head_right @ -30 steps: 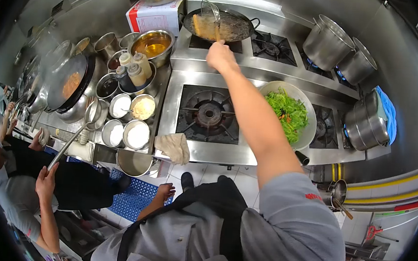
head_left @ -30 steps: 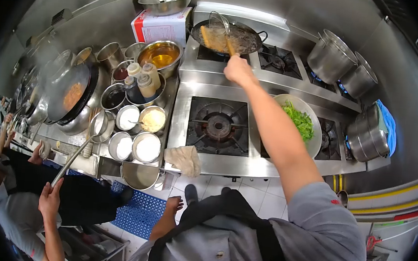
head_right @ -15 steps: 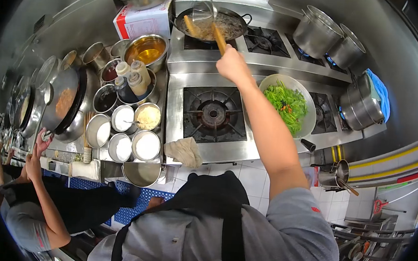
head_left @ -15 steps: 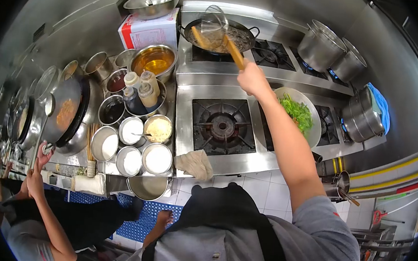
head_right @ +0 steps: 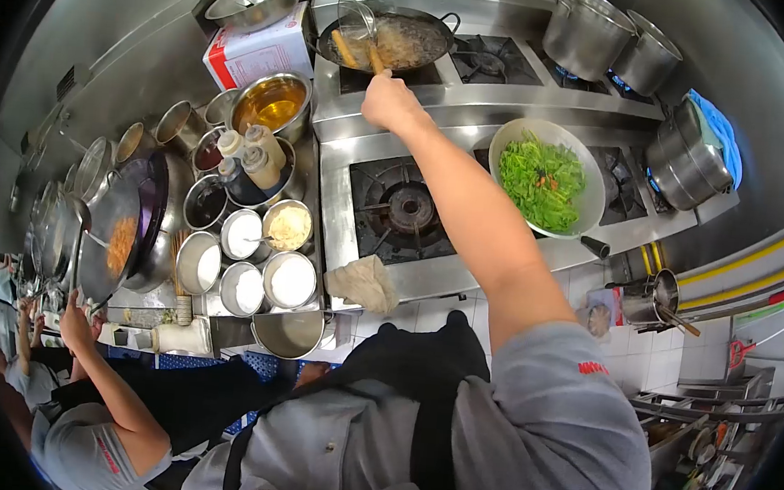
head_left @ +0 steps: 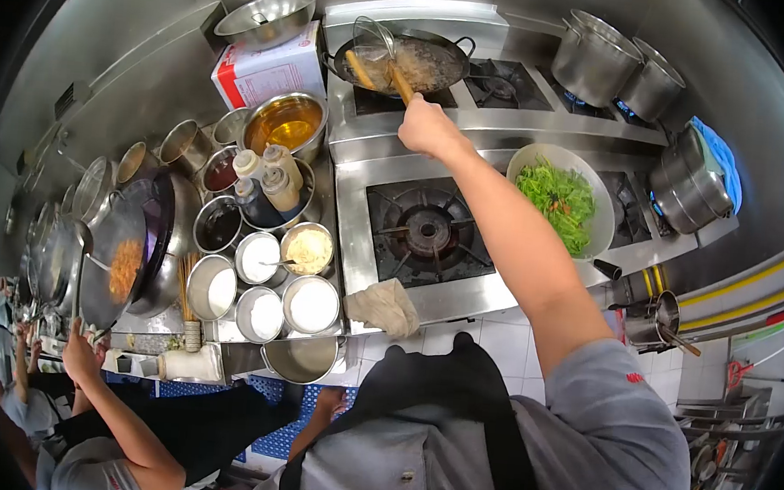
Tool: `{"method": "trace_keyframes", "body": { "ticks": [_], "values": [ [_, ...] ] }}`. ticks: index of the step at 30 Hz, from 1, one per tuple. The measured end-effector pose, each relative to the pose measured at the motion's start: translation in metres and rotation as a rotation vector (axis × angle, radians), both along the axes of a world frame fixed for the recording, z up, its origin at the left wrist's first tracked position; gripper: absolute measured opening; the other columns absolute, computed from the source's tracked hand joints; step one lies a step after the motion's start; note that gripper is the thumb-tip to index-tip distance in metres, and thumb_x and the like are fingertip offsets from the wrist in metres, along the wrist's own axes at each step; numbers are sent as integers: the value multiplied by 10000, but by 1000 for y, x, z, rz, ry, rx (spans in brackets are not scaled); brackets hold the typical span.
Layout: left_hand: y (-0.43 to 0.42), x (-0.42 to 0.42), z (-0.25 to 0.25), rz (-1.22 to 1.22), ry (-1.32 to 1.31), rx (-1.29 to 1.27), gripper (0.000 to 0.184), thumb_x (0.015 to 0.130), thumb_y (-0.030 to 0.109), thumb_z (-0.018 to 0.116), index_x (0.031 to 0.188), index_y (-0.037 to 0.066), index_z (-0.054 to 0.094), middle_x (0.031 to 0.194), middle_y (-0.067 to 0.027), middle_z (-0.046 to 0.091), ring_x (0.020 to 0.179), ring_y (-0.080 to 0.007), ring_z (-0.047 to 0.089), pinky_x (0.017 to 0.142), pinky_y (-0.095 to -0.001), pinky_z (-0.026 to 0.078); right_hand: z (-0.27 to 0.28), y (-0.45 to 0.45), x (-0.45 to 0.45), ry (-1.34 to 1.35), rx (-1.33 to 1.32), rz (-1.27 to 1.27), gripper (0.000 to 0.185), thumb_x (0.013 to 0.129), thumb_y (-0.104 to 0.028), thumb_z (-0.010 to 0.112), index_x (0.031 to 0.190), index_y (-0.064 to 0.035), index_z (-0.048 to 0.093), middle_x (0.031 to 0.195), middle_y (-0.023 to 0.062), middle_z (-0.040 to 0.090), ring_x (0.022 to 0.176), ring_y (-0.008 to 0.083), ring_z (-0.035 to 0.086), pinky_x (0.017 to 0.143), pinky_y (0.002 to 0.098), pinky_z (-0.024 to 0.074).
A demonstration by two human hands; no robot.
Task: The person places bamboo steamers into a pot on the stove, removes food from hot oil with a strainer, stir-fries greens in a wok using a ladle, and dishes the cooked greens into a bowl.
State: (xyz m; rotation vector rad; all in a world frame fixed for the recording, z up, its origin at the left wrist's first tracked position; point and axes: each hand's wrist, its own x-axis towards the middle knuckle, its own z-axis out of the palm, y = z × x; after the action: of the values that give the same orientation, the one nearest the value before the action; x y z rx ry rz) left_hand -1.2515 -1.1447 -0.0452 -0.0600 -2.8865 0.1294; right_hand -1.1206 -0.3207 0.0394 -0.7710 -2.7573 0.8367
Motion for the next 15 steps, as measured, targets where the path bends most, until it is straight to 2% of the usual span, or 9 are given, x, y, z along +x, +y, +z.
{"method": "trace_keyframes", "body": {
  "ticks": [1, 2, 4, 5, 9, 10, 12, 14, 15],
  "values": [
    [-23, -15, 18, 66, 108, -69, 425, 898, 207, 566, 1321, 251, 582, 879, -237, 677, 803, -424, 661, 660, -519, 495, -3, -1, 2, -8, 19, 4, 539, 838, -71, 542, 1293, 190, 417, 1095, 366, 633, 999, 433, 674, 850, 477, 553],
    [-14, -6, 21, 35, 146, -92, 437, 894, 192, 550, 1327, 239, 577, 876, -236, 678, 799, -429, 658, 663, -521, 493, -7, 1, 2, -9, 21, -1, 539, 838, -71, 542, 1293, 190, 417, 1095, 366, 633, 999, 433, 674, 850, 477, 553],
    [8, 14, 32, -17, 173, -123, 449, 889, 176, 535, 1333, 227, 572, 872, -234, 679, 795, -433, 654, 666, -522, 491, -20, 7, 7, 25, 190, 25, 533, 863, -42, 501, 1330, 186, 382, 1112, 371, 624, 1074, 447, 639, 933, 491, 513],
    [23, 28, 42, 40, 112, -147, 467, 871, 191, 544, 1337, 215, 570, 980, -217, 671, 831, -417, 653, 697, -512, 498, -24, 12, 10, 9, 230, 57, 509, 888, -28, 460, 1347, 173, 371, 1112, 360, 630, 1041, 451, 651, 908, 480, 529],
    [13, 35, 28, 21, 171, -173, 466, 947, 330, 523, 1401, 225, 503, 1130, -174, 669, 923, -404, 650, 759, -489, 511, -27, 16, 33, 23, 317, 68, 551, 913, -55, 444, 1408, 150, 317, 1075, 321, 659, 981, 433, 676, 863, 493, 549],
    [14, 37, 28, 35, 139, -126, 477, 940, 325, 536, 1406, 231, 497, 1151, -173, 663, 931, -395, 653, 752, -480, 515, -31, 19, 34, 47, 285, 13, 567, 893, -45, 453, 1411, 145, 321, 1047, 329, 659, 980, 436, 672, 869, 500, 540],
    [28, 48, 34, 27, 112, -212, 501, 927, 313, 562, 1413, 217, 487, 1173, -168, 660, 936, -386, 657, 738, -460, 521, -34, 22, 34, 58, 268, -75, 572, 882, -33, 457, 1414, 132, 330, 1045, 336, 655, 998, 429, 666, 878, 504, 532],
    [37, 51, 36, 18, 99, -297, 528, 909, 291, 591, 1411, 168, 482, 1188, -154, 660, 934, -387, 655, 740, -450, 525, -39, 31, 33, 43, 274, -121, 560, 891, -33, 452, 1416, 125, 335, 1070, 334, 652, 1018, 420, 664, 881, 503, 534],
    [40, 50, 33, 9, 106, -318, 546, 891, 260, 615, 1399, 106, 485, 1223, -156, 645, 978, -375, 644, 784, -442, 520, -46, 39, 30, 24, 226, -109, 539, 909, -63, 456, 1409, 109, 350, 1110, 316, 649, 1062, 420, 648, 900, 494, 532]
  ]
}}
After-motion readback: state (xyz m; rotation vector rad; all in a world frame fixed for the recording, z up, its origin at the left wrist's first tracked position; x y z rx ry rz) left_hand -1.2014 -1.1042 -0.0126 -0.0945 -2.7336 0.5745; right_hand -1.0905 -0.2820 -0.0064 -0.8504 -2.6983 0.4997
